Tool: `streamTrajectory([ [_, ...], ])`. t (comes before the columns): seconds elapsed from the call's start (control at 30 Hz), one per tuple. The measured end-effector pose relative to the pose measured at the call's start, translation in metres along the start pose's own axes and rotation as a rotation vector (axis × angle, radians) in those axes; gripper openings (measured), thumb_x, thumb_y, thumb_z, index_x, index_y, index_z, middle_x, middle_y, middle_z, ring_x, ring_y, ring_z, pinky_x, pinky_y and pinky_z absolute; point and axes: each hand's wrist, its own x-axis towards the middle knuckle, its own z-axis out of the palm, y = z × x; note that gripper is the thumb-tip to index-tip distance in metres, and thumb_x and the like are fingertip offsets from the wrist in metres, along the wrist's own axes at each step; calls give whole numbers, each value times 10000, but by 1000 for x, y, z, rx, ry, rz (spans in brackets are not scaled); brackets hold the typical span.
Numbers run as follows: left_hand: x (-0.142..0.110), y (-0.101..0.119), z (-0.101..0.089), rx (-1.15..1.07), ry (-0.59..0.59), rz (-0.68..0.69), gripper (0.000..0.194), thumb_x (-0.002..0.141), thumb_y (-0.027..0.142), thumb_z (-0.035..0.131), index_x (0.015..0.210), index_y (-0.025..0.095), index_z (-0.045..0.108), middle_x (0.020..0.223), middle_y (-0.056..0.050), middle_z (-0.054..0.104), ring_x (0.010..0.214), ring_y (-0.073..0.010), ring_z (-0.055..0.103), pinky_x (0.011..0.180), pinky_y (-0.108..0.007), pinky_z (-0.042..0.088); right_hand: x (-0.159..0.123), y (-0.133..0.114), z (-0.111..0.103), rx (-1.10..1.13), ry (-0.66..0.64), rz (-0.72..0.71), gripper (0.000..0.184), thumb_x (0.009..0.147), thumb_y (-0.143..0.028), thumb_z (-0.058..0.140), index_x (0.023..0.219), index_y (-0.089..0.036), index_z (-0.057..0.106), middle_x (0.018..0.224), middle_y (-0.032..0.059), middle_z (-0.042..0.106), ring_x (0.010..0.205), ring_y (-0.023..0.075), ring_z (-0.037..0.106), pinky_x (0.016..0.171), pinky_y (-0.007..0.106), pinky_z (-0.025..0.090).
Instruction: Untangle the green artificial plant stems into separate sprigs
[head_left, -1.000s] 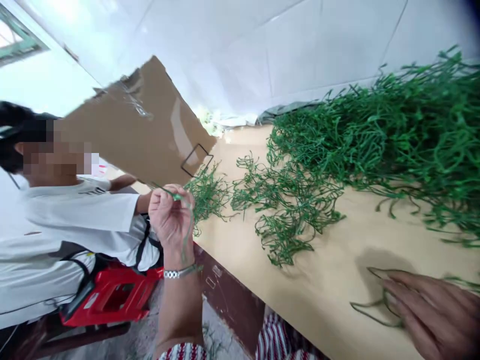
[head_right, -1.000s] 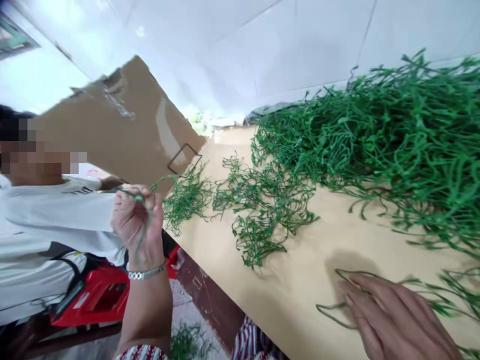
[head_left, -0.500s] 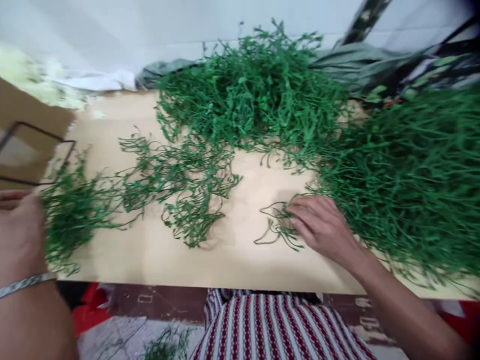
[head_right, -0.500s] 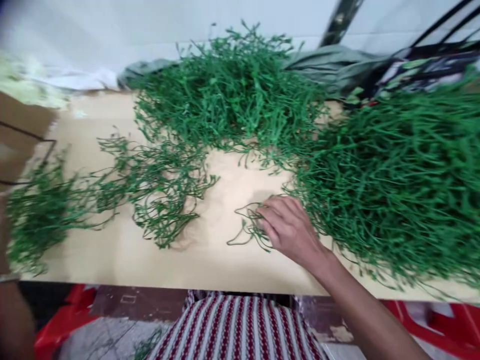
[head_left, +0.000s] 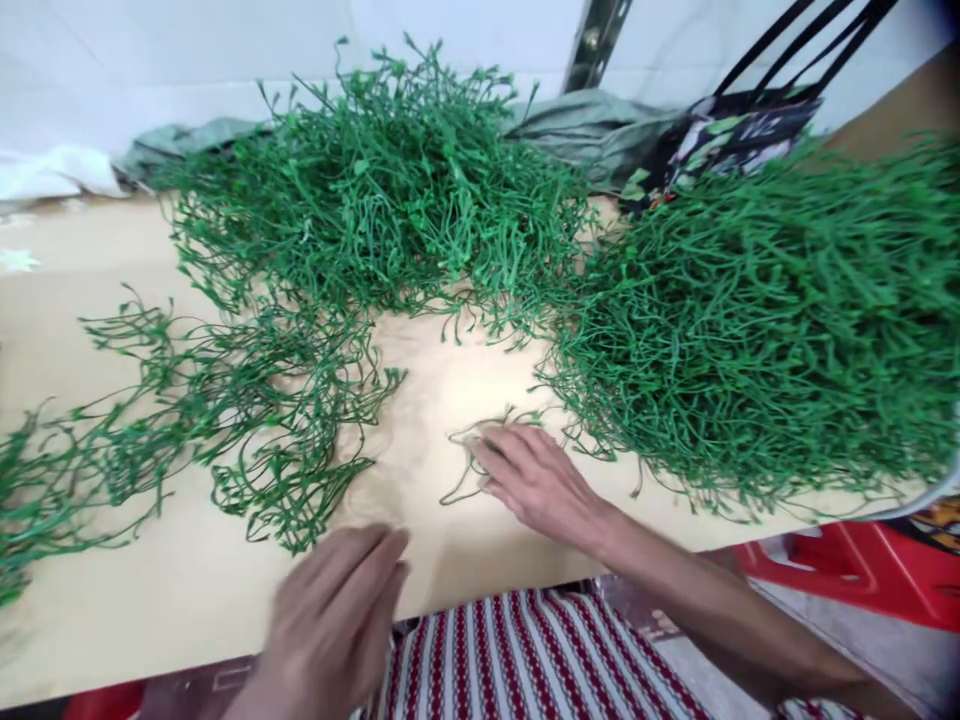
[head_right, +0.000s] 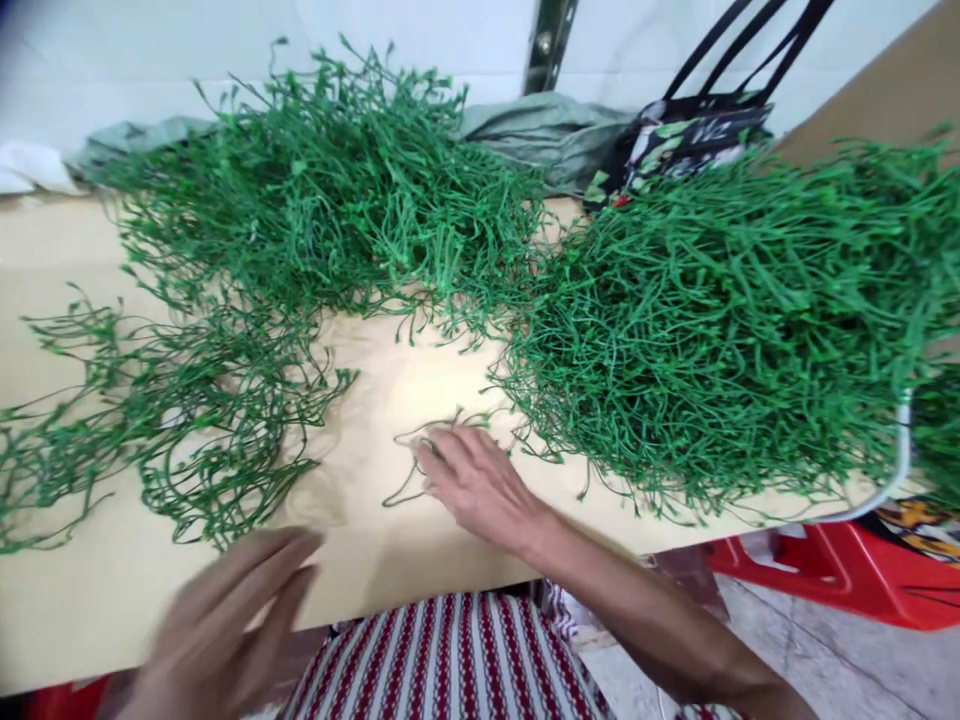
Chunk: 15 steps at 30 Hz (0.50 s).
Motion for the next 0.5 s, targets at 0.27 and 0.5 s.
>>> streamTrajectory([
  [0.27,22,-2,63,338,-209,116,309,819,153,427,1119,131,500,1005,-143,586,875,-246,583,730,-386,526,-1,0,-5,51,68,12,383,860,-262,477,1229,-157,466,1243,121,473,1118,245,399,905,409,374],
  [0.5,33,-4,70,256,-186,78,342,802,101,415,1136,155,464,1074,-139,542,987,-235,561,783,-361,524,6,-3,-5,19,-41,110,600,787,-407,571,1296,-159,372,1253,154,431,1073,276,423,849,416,420],
])
